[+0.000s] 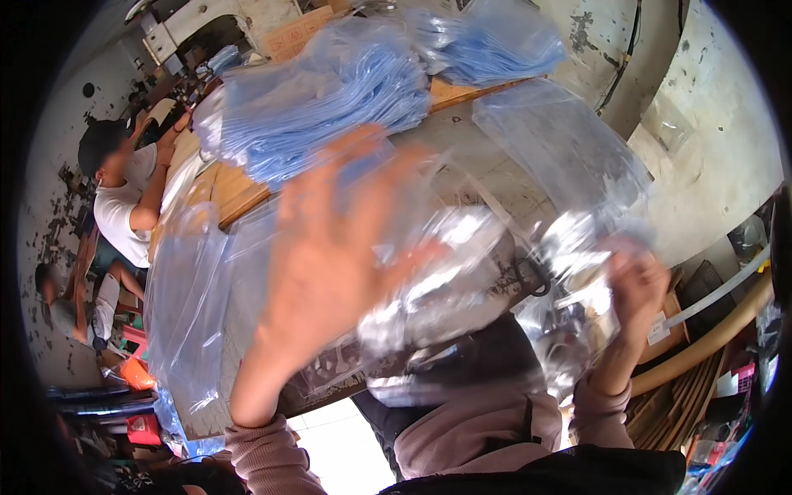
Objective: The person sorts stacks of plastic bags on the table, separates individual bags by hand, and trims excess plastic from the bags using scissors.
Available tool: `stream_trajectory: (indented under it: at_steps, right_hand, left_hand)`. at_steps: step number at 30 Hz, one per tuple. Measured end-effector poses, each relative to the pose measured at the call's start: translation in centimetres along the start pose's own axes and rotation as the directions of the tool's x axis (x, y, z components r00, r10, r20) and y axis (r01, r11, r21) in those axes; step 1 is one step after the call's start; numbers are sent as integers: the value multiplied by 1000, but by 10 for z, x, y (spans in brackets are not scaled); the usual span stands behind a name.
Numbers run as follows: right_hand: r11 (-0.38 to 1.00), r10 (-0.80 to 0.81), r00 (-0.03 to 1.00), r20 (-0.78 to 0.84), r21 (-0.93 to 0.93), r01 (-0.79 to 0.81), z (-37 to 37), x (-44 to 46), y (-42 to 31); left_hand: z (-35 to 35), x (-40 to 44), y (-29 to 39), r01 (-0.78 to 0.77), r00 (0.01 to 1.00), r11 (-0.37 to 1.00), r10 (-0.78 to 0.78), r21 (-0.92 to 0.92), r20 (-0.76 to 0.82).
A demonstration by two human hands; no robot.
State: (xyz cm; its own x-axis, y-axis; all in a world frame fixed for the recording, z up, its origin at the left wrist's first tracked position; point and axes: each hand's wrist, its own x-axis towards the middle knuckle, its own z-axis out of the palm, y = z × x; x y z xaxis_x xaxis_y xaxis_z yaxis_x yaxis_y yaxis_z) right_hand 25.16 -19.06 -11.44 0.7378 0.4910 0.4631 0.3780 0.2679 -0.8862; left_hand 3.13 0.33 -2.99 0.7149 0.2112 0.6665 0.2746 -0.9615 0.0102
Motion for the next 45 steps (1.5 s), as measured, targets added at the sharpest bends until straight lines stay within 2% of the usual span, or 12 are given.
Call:
stream_trajectory:
  at_steps: [4, 6, 9, 15, 21, 25, 29, 31, 37, 39, 40, 45]
  right_hand:
    - [995, -85, 907, -412, 18, 101, -53, 68, 11]
    - [983, -42, 809, -587, 120, 138, -51, 82, 15]
    - [975, -36, 798, -602, 154, 160, -50, 90, 44]
    - [965, 219, 869, -444, 230, -126, -18, 72, 94]
    - [917, 393, 919, 18, -75, -391, -6, 46, 65]
    - [952, 305, 933, 192, -62, -299, 28, 0, 38]
    - [916, -76, 885, 459, -319, 245, 62, -26, 22]
    - [871, -93, 852, 515, -372, 320, 73, -30, 20]
    - [876, -157, 917, 366, -377, 300, 89, -46, 31]
    - [921, -110, 925, 364, -312, 232, 89, -51, 31]
    - [953, -81, 924, 373, -243, 182, 89, -53, 32]
    - [942, -231, 939, 256, -181, 281, 102, -38, 20]
  left_hand:
    - [21, -29, -55, 279, 957, 953, -287, -116, -53]
    - [41, -45, -67, 390, 915, 899, -355, -199, 191]
    - [80, -64, -55, 193, 950, 889, -62, -416, 306]
    - [98, -79, -9, 74, 887, 956, 67, -284, 457]
    - [97, -76, -9, 111, 860, 950, 55, -292, 508]
    - [96, -74, -6, 155, 839, 937, 42, -314, 542]
    - [94, -72, -11, 154, 856, 913, 68, -377, 513]
    - [90, -68, -15, 164, 850, 901, 76, -401, 521]
    - [78, -57, -32, 232, 886, 799, 63, -555, 460]
    - [63, -47, -34, 451, 709, 792, -38, -411, 704]
    - [66, -50, -32, 319, 852, 819, -27, -477, 523]
    - [42, -44, -14, 334, 874, 808, -72, -486, 480]
